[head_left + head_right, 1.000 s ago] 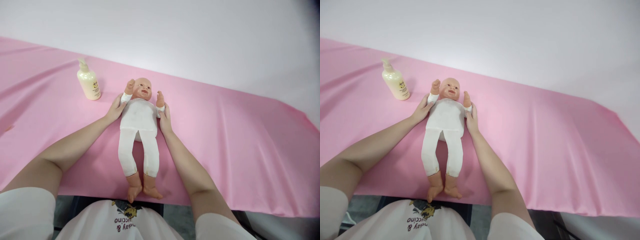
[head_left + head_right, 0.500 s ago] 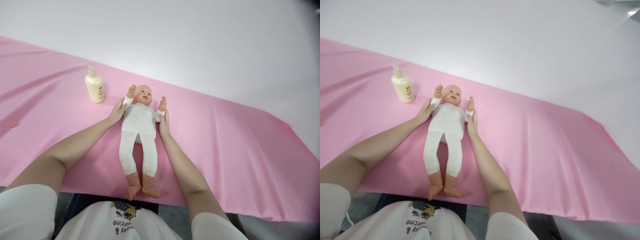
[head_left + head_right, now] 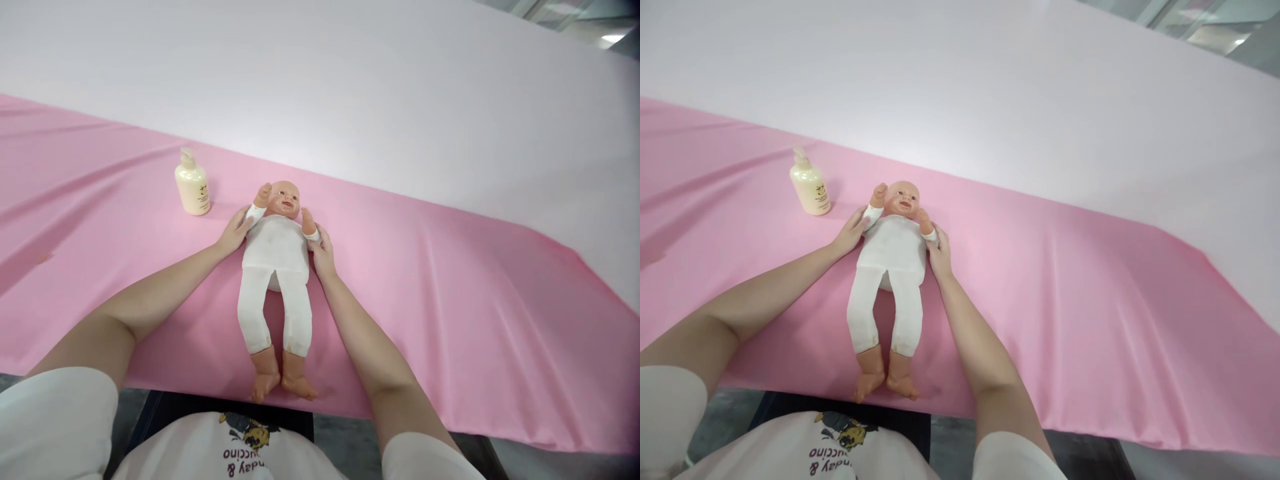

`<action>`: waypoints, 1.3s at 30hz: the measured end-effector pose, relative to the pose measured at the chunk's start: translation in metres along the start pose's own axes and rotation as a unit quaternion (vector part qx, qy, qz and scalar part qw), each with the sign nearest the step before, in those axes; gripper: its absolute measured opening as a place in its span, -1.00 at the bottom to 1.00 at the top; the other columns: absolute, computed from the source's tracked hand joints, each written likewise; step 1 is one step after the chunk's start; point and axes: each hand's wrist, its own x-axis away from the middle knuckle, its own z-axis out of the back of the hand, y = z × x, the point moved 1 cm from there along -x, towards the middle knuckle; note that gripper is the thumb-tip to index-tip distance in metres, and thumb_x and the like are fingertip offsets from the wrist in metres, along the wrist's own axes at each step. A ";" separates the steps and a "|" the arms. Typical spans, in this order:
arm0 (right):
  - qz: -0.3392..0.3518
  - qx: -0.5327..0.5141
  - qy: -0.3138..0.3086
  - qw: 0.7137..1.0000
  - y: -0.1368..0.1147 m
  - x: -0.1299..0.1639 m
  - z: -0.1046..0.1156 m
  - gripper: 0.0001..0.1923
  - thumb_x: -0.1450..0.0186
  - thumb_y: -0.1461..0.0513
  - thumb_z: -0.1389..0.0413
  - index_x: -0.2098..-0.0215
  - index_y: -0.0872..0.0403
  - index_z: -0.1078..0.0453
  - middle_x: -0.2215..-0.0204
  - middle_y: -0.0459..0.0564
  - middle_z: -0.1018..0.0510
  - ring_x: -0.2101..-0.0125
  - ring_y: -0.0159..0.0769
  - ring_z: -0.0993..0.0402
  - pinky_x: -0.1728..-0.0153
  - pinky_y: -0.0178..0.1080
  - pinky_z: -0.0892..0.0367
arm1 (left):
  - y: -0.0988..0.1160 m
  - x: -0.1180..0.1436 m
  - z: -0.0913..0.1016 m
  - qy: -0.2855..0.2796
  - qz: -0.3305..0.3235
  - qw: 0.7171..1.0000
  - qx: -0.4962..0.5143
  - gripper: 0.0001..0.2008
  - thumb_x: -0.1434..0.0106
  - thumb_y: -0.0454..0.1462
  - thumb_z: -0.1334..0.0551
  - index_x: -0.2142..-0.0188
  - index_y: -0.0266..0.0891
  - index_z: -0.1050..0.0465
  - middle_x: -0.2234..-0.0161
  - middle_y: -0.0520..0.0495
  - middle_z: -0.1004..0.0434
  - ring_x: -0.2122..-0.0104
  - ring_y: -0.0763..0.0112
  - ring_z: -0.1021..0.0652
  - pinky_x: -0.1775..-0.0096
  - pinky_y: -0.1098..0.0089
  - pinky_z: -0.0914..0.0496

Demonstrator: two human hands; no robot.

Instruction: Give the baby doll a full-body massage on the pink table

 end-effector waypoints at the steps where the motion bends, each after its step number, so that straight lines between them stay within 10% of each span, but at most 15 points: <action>1: -0.009 0.002 0.015 1.000 0.003 -0.001 0.000 -0.45 -0.25 0.17 -0.08 -0.22 -0.08 -0.32 -0.23 0.01 -0.43 -0.26 -0.10 -0.31 -0.35 0.15 -0.15 | -0.001 0.000 0.001 -0.007 -0.003 0.999 -0.034 -0.41 -0.39 0.07 -0.13 -0.24 -0.24 -0.33 -0.21 -0.27 -0.46 -0.19 0.06 -0.47 -0.25 0.05 -0.33; 6: -0.014 0.003 0.026 1.000 0.000 -0.002 0.001 -0.44 -0.18 0.22 -0.10 -0.17 -0.03 -0.37 -0.20 0.05 -0.45 -0.26 -0.10 -0.32 -0.38 0.08 -0.13 | -0.003 0.000 0.003 -0.025 -0.030 0.987 -0.156 -0.43 -0.29 -0.05 -0.25 -0.23 -0.22 -0.36 -0.17 -0.24 -0.48 -0.19 0.04 -0.42 -0.28 -0.02 -0.26; 16: -0.045 -0.022 0.046 0.998 -0.024 0.003 -0.002 -0.42 -0.28 0.09 -0.18 -0.23 0.02 -0.25 -0.25 0.14 -0.42 -0.22 -0.10 -0.37 -0.31 0.09 -0.25 | -0.002 0.001 0.003 0.010 0.003 0.999 -0.051 -0.38 -0.27 -0.09 -0.30 -0.24 -0.22 -0.22 -0.20 -0.29 -0.41 -0.19 0.04 -0.44 -0.21 -0.02 -0.35; 28: -0.093 -0.087 0.153 0.980 0.006 -0.001 0.004 -0.34 -0.26 0.06 -0.16 -0.25 -0.02 -0.07 -0.42 0.14 -0.11 -0.36 -0.11 -0.17 -0.35 0.14 -0.16 | -0.008 0.001 0.007 0.073 0.084 0.993 -0.028 -0.48 -0.25 -0.22 -0.25 -0.16 -0.25 -0.18 -0.01 -0.23 -0.45 -0.01 0.11 -0.50 -0.08 0.06 -0.44; 39: -0.033 -0.072 0.060 0.995 -0.018 0.002 -0.002 -0.40 -0.27 0.11 -0.13 -0.27 -0.05 -0.24 -0.34 0.03 -0.34 -0.33 -0.13 -0.25 -0.38 0.07 -0.14 | -0.011 -0.003 0.006 0.023 -0.014 0.997 -0.070 -0.49 -0.25 -0.29 -0.19 -0.21 -0.21 -0.37 -0.13 -0.21 -0.50 -0.13 0.03 -0.45 -0.24 -0.08 -0.29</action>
